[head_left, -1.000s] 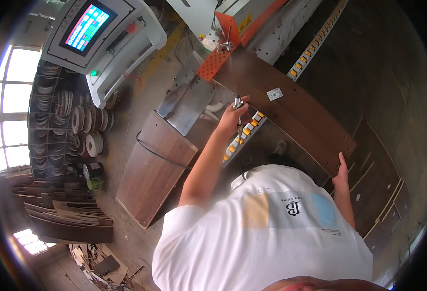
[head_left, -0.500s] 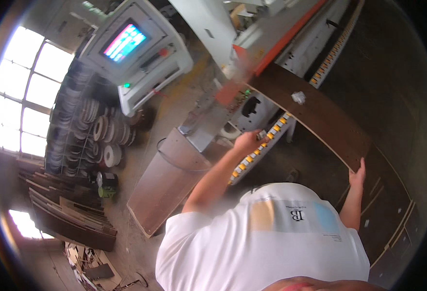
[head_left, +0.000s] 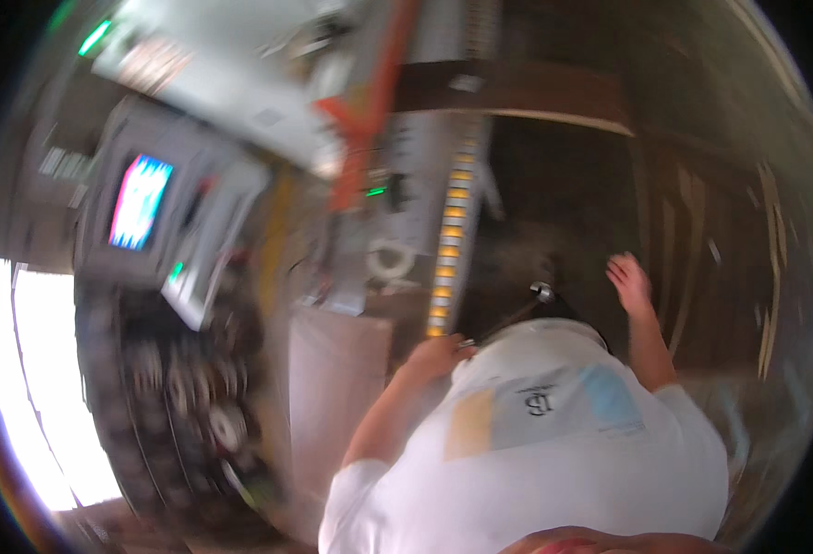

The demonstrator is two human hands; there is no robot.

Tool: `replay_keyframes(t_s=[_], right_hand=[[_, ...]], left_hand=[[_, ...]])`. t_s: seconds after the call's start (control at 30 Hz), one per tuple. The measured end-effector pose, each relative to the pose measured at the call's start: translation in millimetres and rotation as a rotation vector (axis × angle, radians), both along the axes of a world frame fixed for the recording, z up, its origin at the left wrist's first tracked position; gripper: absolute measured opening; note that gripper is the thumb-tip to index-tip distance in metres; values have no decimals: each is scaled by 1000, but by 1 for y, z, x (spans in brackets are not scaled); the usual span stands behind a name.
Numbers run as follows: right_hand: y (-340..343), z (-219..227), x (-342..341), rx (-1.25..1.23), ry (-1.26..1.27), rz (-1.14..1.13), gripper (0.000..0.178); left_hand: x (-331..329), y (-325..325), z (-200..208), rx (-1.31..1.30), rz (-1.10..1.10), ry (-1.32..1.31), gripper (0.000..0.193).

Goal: The person picks up wooden panels from a stack, feeds them individually into an industrial edge-banding machine, and uses a handheld air blower to clean the surfaces and edges.

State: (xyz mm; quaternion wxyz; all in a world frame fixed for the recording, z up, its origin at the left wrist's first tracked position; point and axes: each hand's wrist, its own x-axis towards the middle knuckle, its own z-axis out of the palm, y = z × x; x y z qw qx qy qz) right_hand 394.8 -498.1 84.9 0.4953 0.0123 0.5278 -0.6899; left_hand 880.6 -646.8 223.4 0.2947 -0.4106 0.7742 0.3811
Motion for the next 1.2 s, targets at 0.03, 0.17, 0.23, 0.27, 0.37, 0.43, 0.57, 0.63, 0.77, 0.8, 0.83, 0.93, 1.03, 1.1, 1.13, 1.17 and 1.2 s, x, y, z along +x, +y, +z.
replay_keyframes(t_s=[0.03, 0.17, 0.23, 0.27, 0.37, 0.43, 0.57, 0.63, 0.77, 0.8, 0.83, 0.93, 1.03, 1.1, 1.13, 1.17, 1.2], right_hand=[[39, -5, 7, -140, 118, 110, 39], [119, 15, 45, 420, 127, -184, 29], [185, -2, 53, 532, 134, -240, 27], [211, -9, 58, 577, 129, -244, 27], [291, -31, 91, 631, 153, -293, 21], [332, -52, 114, 666, 98, -301, 22], [400, -102, 140, 697, -128, -334, 23], [415, -121, 130, 645, -152, -372, 24], [424, -95, 97, 576, -110, -513, 28], [415, -78, 74, 578, -86, -493, 29], [416, -69, 68, 594, -86, -507, 31], [435, -117, 24, 545, -243, -546, 36], [485, -208, -12, 759, -167, -591, 39], [496, -226, -46, 807, -179, -558, 40], [499, -233, -61, 831, -186, -536, 41], [499, -241, -80, 837, -176, -596, 42], [495, -250, -98, 843, -166, -655, 43]], left_hand=[[12, 10, -13, -60, -219, 151, 38], [-1, 33, -35, 71, -232, 234, 41], [-38, 42, -38, 36, -244, 63, 37], [-54, 46, -35, 3, -227, -31, 35], [-91, 54, -22, -13, -279, -14, 42], [-110, 58, -19, -54, -372, 2, 47], [-151, 75, -30, -68, -288, -25, 52], [-157, 86, -42, -49, -340, 30, 52], [-218, 132, -12, 72, -511, -76, 53], [-237, 148, 18, 217, -387, -69, 51], [-236, 149, -10, 222, -535, -62, 50], [-265, 195, -31, 219, -646, -233, 50], [-276, 223, -73, 250, -742, -297, 52], [-302, 243, -82, 152, -562, -257, 52], [-306, 251, -93, 85, -435, -201, 51], [-320, 258, -98, 18, -308, -136, 51], [-329, 263, -100, 44, -183, -183, 49]])
